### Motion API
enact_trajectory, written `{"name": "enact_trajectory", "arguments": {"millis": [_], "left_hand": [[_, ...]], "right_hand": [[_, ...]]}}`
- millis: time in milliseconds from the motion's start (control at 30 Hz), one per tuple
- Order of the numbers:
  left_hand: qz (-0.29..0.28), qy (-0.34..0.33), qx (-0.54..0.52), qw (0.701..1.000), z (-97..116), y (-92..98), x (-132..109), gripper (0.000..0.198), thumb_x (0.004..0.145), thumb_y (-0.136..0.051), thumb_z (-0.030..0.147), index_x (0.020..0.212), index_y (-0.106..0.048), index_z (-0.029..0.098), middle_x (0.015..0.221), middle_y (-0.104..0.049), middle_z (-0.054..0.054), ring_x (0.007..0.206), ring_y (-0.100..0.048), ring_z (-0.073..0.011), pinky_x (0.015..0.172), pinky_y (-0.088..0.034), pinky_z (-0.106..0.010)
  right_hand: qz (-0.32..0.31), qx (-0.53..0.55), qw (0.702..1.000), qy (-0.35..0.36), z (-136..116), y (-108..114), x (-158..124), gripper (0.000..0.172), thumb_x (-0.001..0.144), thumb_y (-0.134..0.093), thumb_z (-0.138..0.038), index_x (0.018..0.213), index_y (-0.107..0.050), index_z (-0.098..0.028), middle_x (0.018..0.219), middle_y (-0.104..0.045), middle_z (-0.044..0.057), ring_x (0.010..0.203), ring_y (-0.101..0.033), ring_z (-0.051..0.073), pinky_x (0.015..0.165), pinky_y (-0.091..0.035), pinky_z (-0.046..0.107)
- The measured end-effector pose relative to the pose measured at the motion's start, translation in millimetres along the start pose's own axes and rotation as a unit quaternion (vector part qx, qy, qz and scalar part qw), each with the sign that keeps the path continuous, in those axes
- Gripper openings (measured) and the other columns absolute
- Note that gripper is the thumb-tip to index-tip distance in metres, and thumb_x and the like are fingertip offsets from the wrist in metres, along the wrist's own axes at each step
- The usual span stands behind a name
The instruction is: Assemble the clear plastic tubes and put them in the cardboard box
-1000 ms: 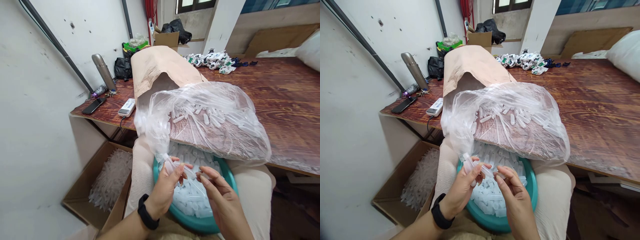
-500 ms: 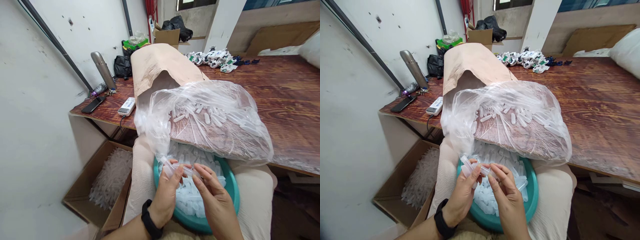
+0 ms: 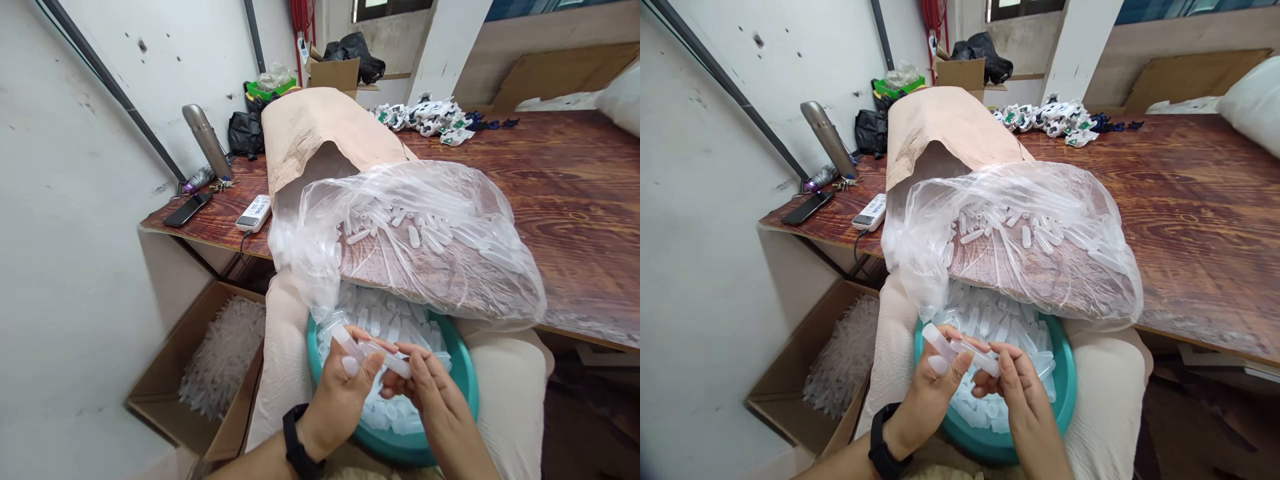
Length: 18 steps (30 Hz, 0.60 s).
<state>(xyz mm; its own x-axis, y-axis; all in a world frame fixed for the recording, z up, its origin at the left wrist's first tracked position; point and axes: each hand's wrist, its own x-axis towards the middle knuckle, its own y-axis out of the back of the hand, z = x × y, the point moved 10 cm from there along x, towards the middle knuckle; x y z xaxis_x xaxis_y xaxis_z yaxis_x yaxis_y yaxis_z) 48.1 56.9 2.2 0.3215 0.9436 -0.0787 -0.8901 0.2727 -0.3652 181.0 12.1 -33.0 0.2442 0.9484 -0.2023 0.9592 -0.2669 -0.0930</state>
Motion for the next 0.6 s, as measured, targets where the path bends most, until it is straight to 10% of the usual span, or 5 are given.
{"name": "enact_trajectory", "arguments": {"millis": [600], "left_hand": [[0.051, 0.066, -0.03, 0.996, -18.5, 11.5, -0.9, 0.027, 0.091, -0.067, 0.039, 0.103, -0.052, 0.021, 0.097, -0.073, -0.004, 0.087, -0.067, -0.0182, 0.084, -0.049, -0.032]], "right_hand": [[-0.078, -0.153, 0.984, 0.04, 1.8, -10.8, -1.1, 0.043, 0.096, -0.05, -0.058, 0.116, -0.061, -0.022, 0.077, -0.066, 0.001, 0.067, -0.066, 0.018, 0.064, -0.055, 0.027]]}}
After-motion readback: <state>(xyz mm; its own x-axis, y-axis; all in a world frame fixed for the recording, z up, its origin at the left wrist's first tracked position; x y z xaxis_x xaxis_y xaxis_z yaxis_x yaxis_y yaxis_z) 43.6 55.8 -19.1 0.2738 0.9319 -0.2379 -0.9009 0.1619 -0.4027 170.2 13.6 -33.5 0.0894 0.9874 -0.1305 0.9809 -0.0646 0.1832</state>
